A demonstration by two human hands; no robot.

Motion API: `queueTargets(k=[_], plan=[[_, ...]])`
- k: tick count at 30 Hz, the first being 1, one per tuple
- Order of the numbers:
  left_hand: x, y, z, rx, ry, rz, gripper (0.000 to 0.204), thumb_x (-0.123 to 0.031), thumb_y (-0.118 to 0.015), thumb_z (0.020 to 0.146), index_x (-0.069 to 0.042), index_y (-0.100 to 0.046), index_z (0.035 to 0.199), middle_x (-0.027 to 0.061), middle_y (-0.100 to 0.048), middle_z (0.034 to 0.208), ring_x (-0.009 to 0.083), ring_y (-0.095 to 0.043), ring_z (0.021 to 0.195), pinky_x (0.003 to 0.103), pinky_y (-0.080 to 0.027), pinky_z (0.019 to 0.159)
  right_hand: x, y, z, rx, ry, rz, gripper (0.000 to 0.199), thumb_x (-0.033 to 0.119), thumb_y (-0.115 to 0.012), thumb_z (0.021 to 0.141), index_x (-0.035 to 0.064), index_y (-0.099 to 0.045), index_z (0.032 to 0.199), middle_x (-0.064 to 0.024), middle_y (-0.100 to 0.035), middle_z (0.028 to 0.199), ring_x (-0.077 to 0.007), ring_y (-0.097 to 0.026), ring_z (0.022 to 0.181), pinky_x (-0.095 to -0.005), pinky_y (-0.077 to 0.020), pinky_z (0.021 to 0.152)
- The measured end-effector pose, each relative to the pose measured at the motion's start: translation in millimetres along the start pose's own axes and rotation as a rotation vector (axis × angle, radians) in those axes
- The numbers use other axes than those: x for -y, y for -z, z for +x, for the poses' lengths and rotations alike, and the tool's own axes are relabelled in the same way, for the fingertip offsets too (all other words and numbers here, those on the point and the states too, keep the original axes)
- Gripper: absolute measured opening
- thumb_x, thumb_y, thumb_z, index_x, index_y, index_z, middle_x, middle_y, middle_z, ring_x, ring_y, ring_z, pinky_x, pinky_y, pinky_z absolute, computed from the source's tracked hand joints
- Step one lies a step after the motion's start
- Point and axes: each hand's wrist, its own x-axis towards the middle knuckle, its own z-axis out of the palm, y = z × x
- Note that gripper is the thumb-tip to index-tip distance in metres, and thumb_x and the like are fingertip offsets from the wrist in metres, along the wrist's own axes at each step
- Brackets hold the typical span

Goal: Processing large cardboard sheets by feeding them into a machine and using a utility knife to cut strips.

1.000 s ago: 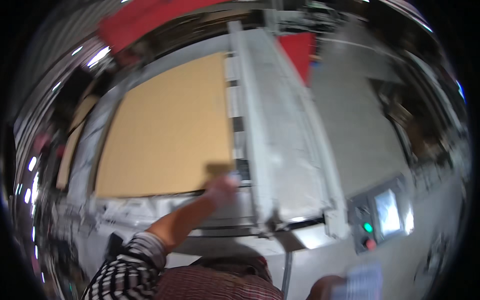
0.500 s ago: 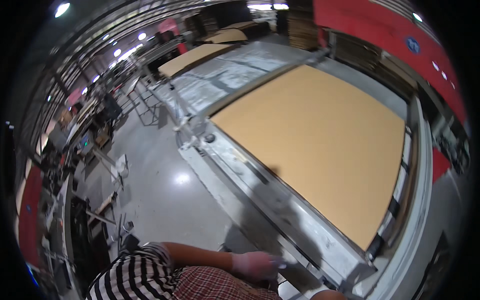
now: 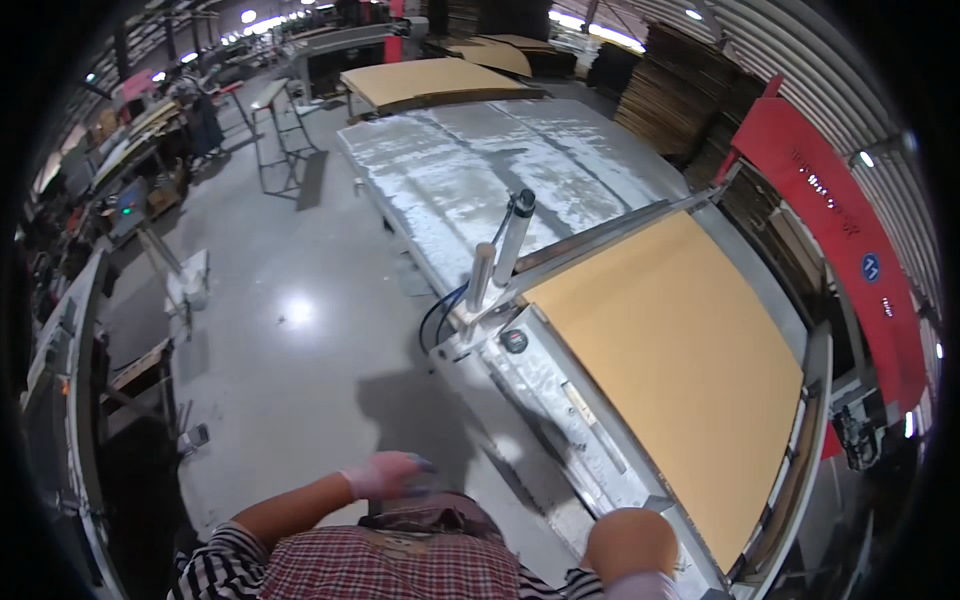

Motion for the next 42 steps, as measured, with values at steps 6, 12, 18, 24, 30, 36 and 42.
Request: queueTargets(k=[6,12,18,24,30,36,42], plan=[[133.7,97.9,-40.4,-0.169,0.229,-0.275,0.057,-0.04,-0.066,0.091,-0.004,-0.055,0.134,0.0182,-0.061,0.129,0.0316,-0.06,0.115,0.04,-0.047,0.101,73.0,-45.6,-193.4,1.097,-1.129,1.263,0.01,0.007,-0.067,0.074,0.0061,-0.069,0.084,-0.012,-0.067,0.088,-0.0291,-0.066,0.087,-0.0394,-0.0539,0.078],[263.8,175.9,-37.8,-0.413,0.415,-0.658,0.036,-0.023,-0.061,0.097,0.0,-0.06,0.124,0.0139,-0.067,0.115,0.0217,-0.063,0.108,0.033,-0.048,0.097,236.6,-138.2,-363.7,1.416,-1.426,1.387,0.049,0.033,-0.068,0.087,0.0049,-0.055,0.125,-0.0165,-0.065,0.108,-0.0367,-0.063,0.094,-0.0431,-0.0512,0.084],[289.0,294.0,147.0,-0.36,0.191,-0.826,0.027,-0.013,-0.06,0.097,0.001,-0.062,0.12,0.0107,-0.067,0.114,0.0194,-0.063,0.104,0.031,-0.048,0.094,279.9,-167.5,-486.2,1.423,-1.639,0.908,0.054,0.042,-0.066,0.088,0.0099,-0.053,0.13,-0.0182,-0.059,0.122,-0.0364,-0.06,0.102,-0.0444,-0.0484,0.09],[333.9,410.5,317.1,0.171,-0.092,-0.248,0.025,-0.013,-0.057,0.098,-0.005,-0.063,0.121,0.0095,-0.069,0.113,0.0158,-0.064,0.101,0.03,-0.049,0.093,266.8,-179.9,-547.6,1.334,-2.022,-0.035,0.063,0.04,-0.073,0.084,0.0095,-0.051,0.135,-0.0175,-0.057,0.129,-0.0355,-0.059,0.112,-0.0423,-0.0465,0.097],[322.8,426.9,459.0,0.379,-0.212,-0.722,0.026,-0.013,-0.049,0.101,0.0,-0.063,0.118,0.015,-0.068,0.114,0.0179,-0.064,0.104,0.031,-0.048,0.095,292.5,-150.1,-615.4,1.303,-2.037,-0.897,0.053,0.034,-0.057,0.094,0.0005,-0.049,0.134,-0.0138,-0.065,0.114,-0.0305,-0.063,0.104,-0.0412,-0.0494,0.096],[218.0,358.7,613.8,0.183,-0.578,-0.247,0.046,-0.034,-0.055,0.097,-0.009,-0.053,0.135,0.0158,-0.067,0.117,0.0297,-0.063,0.103,0.039,-0.048,0.088,342.9,-90.3,-690.0,-1.063,-2.29,-0.336,0.032,0.006,-0.058,0.09,-0.0015,-0.059,0.121,-0.0204,-0.059,0.128,-0.0348,-0.05,0.128,-0.0447,-0.0381,0.112],[84.8,345.3,788.2,-0.085,-0.206,-0.474,0.092,-0.027,-0.074,0.082,-0.001,-0.021,0.152,0.0238,-0.033,0.152,0.0338,-0.03,0.143,0.036,-0.026,0.118,255.1,-162.3,-696.6,-0.059,-2.302,-0.995,0.022,0.019,-0.062,0.093,-0.0002,-0.064,0.104,-0.0161,-0.06,0.097,-0.0292,-0.055,0.09,-0.0414,-0.0446,0.083]])
